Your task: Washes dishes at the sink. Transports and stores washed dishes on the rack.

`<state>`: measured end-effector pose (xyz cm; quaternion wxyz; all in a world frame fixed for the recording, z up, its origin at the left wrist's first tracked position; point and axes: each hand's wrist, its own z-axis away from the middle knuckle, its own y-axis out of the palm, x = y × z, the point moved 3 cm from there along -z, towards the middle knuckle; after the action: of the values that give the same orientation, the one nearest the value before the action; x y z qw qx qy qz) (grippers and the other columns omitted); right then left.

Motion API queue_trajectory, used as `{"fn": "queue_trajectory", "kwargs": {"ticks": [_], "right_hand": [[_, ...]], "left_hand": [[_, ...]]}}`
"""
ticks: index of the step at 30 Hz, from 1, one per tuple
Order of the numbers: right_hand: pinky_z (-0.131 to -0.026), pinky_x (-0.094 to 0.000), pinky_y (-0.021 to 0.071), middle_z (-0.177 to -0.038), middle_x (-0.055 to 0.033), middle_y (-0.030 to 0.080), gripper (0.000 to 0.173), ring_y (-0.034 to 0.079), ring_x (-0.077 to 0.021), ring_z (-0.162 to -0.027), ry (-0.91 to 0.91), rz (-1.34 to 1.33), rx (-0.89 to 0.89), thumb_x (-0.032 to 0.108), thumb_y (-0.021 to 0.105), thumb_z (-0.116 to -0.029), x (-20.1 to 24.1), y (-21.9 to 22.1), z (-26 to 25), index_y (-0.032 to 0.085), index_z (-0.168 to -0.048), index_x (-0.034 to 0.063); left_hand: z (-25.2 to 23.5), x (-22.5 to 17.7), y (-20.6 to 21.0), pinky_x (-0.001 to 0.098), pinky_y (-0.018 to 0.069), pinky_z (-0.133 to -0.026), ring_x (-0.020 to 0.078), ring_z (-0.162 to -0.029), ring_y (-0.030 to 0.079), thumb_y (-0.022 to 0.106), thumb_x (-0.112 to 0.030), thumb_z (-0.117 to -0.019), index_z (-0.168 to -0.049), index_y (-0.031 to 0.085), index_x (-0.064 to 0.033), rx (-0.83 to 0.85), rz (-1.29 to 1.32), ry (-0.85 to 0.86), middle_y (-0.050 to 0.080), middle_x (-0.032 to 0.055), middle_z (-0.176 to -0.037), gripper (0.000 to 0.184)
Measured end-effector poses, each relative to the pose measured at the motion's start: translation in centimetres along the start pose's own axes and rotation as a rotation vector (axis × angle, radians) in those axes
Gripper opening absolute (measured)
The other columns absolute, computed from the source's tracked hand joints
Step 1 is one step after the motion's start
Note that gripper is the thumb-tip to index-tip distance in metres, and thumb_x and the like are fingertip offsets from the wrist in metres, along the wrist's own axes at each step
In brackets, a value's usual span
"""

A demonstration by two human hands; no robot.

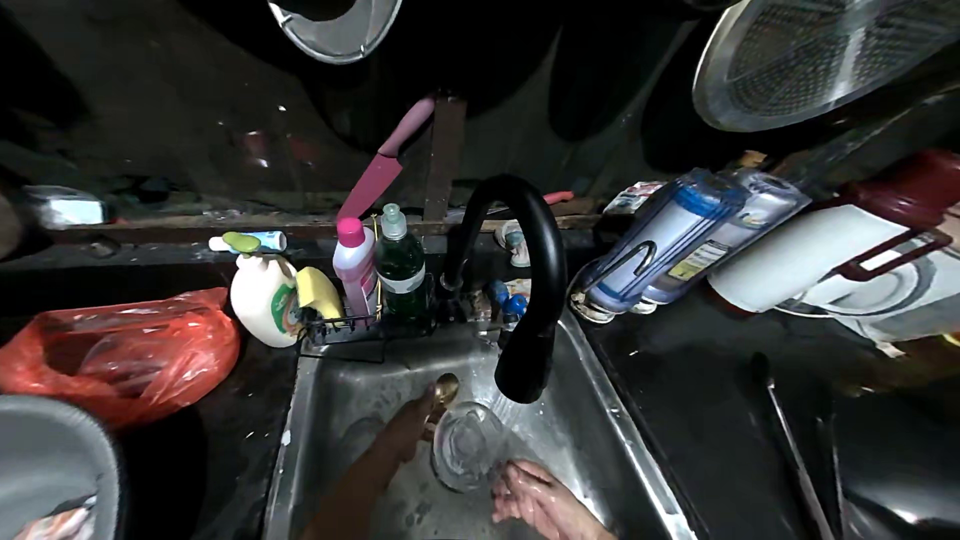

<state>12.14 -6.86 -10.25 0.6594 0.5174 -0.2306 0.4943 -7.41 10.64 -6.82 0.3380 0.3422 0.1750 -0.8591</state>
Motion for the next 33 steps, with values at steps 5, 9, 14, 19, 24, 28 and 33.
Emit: {"fn": "queue_trajectory", "kwargs": {"ticks": [5,9,14,19,24,28,33], "right_hand": [[-0.096,-0.0347,0.0550,-0.105,-0.0127,0.070,0.026,0.067,-0.0169,-0.102,-0.251,0.646,-0.412,0.016,0.057,-0.1030,1.2,1.6,2.0,0.072,-0.096,-0.0040],[-0.097,-0.0361,0.0544,-0.116,-0.0256,0.063,0.033,0.063,-0.0297,-0.113,-0.457,1.255,-0.501,0.027,0.066,-0.1000,2.2,3.5,3.6,0.072,-0.086,-0.0023],[-0.086,-0.0397,0.0613,-0.117,-0.0268,0.065,0.035,0.069,-0.0351,-0.106,-0.536,1.598,-0.563,0.033,0.064,-0.1004,3.0,5.0,4.7,0.073,-0.084,0.0045],[-0.093,-0.0314,0.0544,-0.110,-0.0216,0.065,0.024,0.064,-0.0219,-0.104,-0.500,0.895,-0.698,0.012,0.064,-0.0978,3.3,5.6,3.9,0.073,-0.090,-0.0089],[-0.084,-0.0408,0.0612,-0.083,-0.0042,0.066,0.029,0.069,-0.0180,-0.078,-0.235,-0.220,-0.610,0.020,0.038,-0.1109,2.7,5.6,1.7,0.061,-0.098,0.0052],[-0.079,-0.0356,0.0589,-0.077,-0.0015,0.063,0.033,0.065,-0.0142,-0.073,-0.270,-0.262,-0.559,0.021,0.037,-0.1110,3.1,7.1,0.9,0.059,-0.090,0.0086],[-0.092,-0.0440,0.0554,-0.103,-0.0258,0.069,0.030,0.067,-0.0322,-0.099,-0.431,0.937,-0.710,0.018,0.062,-0.0999,5.5,9.8,4.3,0.074,-0.094,-0.0097]], "left_hand": [[-0.8,6.0,4.4,0.0289,0.0462,-0.053,0.0136,-0.054,0.050,0.039,-0.036,-0.1118,-0.123,0.060,-0.0017,-0.062,0.197,-0.081,0.052,0.0044,-0.072,0.041],[-0.5,6.7,9.4,0.0290,0.0548,-0.059,0.0155,-0.064,0.062,0.039,-0.017,-0.1103,-0.122,0.048,-0.0031,0.109,0.556,-0.151,0.061,0.0069,-0.080,0.020],[-1.2,4.1,10.3,0.0317,0.0556,-0.075,0.0150,-0.080,0.062,0.033,-0.012,-0.1118,-0.126,0.051,0.0051,0.114,0.608,0.149,0.062,0.0093,-0.094,0.029],[-2.5,2.4,9.5,0.0209,0.0359,-0.039,0.0077,-0.044,0.043,0.043,-0.024,-0.1108,-0.119,0.054,-0.0081,-0.026,0.624,-0.005,0.055,0.0021,-0.068,0.022],[-2.4,3.7,7.6,0.0343,0.0547,-0.064,0.0184,-0.073,0.061,0.049,0.000,-0.1022,-0.145,0.043,-0.0073,-0.077,0.651,0.175,0.060,0.0121,-0.098,0.044],[-0.6,3.3,6.8,0.0389,0.0547,-0.076,0.0211,-0.086,0.059,0.040,0.006,-0.1021,-0.134,0.045,0.0003,-0.170,0.643,0.236,0.054,0.0133,-0.105,0.032],[4.8,2.6,7.4,0.0466,0.0490,-0.099,0.0339,-0.118,0.058,0.037,-0.018,-0.1117,-0.148,0.038,0.0075,0.001,0.290,0.153,0.052,0.0287,-0.138,0.044]]}}
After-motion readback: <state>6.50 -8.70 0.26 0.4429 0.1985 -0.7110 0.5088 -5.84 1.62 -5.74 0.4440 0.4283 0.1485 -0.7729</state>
